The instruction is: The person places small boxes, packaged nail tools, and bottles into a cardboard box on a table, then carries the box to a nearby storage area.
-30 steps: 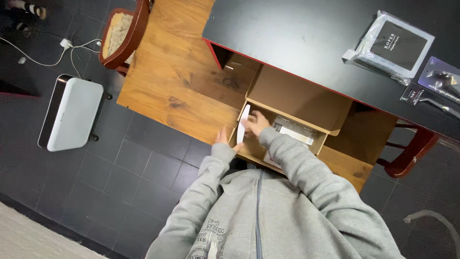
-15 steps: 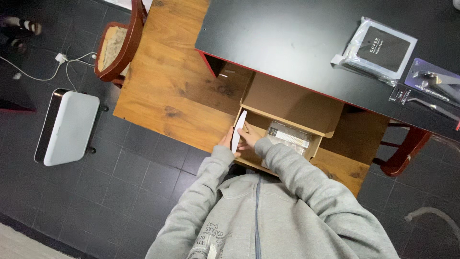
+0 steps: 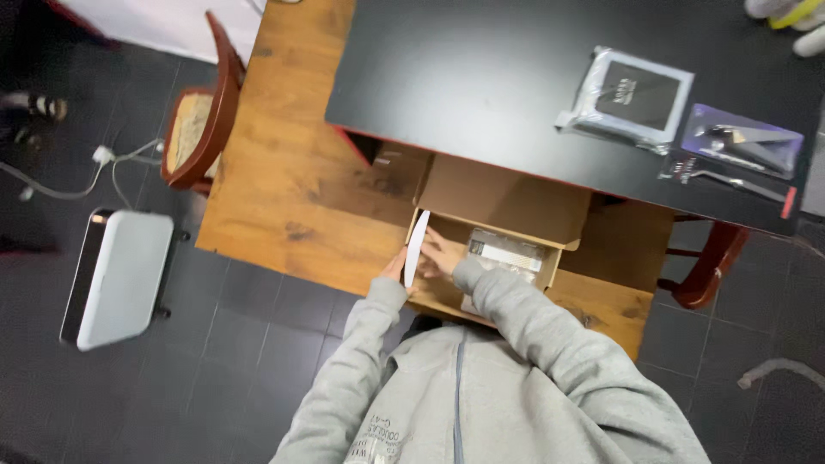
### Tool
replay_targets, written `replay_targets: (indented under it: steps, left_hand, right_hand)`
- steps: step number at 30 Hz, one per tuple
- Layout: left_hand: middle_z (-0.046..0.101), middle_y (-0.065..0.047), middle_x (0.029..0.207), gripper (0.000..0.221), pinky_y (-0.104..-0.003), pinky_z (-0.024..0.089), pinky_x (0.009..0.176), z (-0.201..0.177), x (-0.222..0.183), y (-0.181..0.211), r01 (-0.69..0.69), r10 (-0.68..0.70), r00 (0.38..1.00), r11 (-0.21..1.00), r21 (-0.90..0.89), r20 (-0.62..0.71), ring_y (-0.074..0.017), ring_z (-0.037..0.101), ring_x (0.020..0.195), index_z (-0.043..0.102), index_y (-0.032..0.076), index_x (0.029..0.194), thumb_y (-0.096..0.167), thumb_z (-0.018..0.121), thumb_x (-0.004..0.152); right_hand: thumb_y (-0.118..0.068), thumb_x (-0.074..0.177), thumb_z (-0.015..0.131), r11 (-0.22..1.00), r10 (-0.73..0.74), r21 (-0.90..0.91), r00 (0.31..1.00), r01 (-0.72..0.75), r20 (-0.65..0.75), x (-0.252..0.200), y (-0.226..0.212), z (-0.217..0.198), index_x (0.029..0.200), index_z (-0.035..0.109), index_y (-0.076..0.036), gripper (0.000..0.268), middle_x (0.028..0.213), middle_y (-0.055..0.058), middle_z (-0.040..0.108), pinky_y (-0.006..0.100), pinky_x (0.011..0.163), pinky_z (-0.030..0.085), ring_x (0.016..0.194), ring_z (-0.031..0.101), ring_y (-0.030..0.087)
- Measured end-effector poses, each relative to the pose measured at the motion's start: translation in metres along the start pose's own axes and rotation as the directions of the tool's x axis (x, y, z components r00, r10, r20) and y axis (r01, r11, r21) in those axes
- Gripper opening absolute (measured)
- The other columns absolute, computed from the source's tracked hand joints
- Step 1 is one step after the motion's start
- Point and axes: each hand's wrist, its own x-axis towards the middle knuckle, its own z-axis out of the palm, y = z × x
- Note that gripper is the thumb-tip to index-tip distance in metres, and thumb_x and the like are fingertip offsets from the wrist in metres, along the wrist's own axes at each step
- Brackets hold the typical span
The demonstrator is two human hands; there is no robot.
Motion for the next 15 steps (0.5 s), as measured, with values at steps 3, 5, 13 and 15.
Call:
replay_targets:
  steps: [3, 5, 13, 15]
  left_hand:
    - [0.04, -0.013, 0.16, 0.121, -0.041, 0.036, 0.125, -0.013, -0.005, 0.018, 0.014, -0.016, 0.999, 0.997, 0.077, 0.029, -0.0305, 0.042, 0.145, 0.026, 0.025, 0.163, 0.019, 0.094, 0.064]
    - [0.039, -0.005, 0.162, 0.119, -0.036, 0.034, 0.125, -0.023, -0.01, 0.031, 0.039, -0.043, 0.999, 0.991, 0.125, 0.025, -0.0222, 0.041, 0.147, 0.027, 0.027, 0.163, 0.027, 0.094, 0.065]
    - [0.051, -0.008, 0.154, 0.106, -0.038, 0.04, 0.119, -0.008, -0.001, 0.016, 0.009, 0.002, 0.996, 0.992, 0.126, -0.089, -0.0263, 0.05, 0.139, 0.038, 0.023, 0.157, 0.027, 0.091, 0.066]
    - [0.049, -0.008, 0.155, 0.101, -0.04, 0.036, 0.12, -0.007, 0.001, 0.017, 0.028, -0.025, 0.998, 0.998, 0.061, -0.064, -0.0287, 0.05, 0.14, 0.037, 0.022, 0.157, 0.024, 0.086, 0.068]
  right_hand:
    - [-0.029, 0.098, 0.073, 0.994, 0.012, 0.113, 1.0, -0.01, -0.017, -0.007, 0.012, -0.029, 0.161, 0.035, -0.022, 0.073, 0.154, 0.029, 0.042, 0.052, 0.077, 0.065, 0.109, 0.068, 0.048]
    - [-0.032, 0.093, 0.08, 0.977, -0.143, -0.134, 0.978, 0.164, 0.149, -0.017, 0.016, -0.06, 0.136, 0.064, -0.008, 0.052, 0.125, 0.023, 0.07, 0.046, 0.073, 0.066, 0.099, 0.073, 0.033]
    - [-0.018, 0.094, 0.07, 0.893, -0.316, -0.254, 0.92, 0.372, 0.234, -0.235, -0.116, -0.235, 0.11, 0.079, -0.002, 0.024, 0.105, 0.017, 0.082, 0.038, 0.089, 0.065, 0.097, 0.079, 0.023]
    - [-0.02, 0.095, 0.065, 0.842, -0.355, -0.325, 0.895, 0.431, 0.27, -0.294, -0.144, -0.284, 0.111, 0.079, -0.002, 0.028, 0.11, 0.015, 0.083, 0.034, 0.094, 0.066, 0.101, 0.081, 0.022]
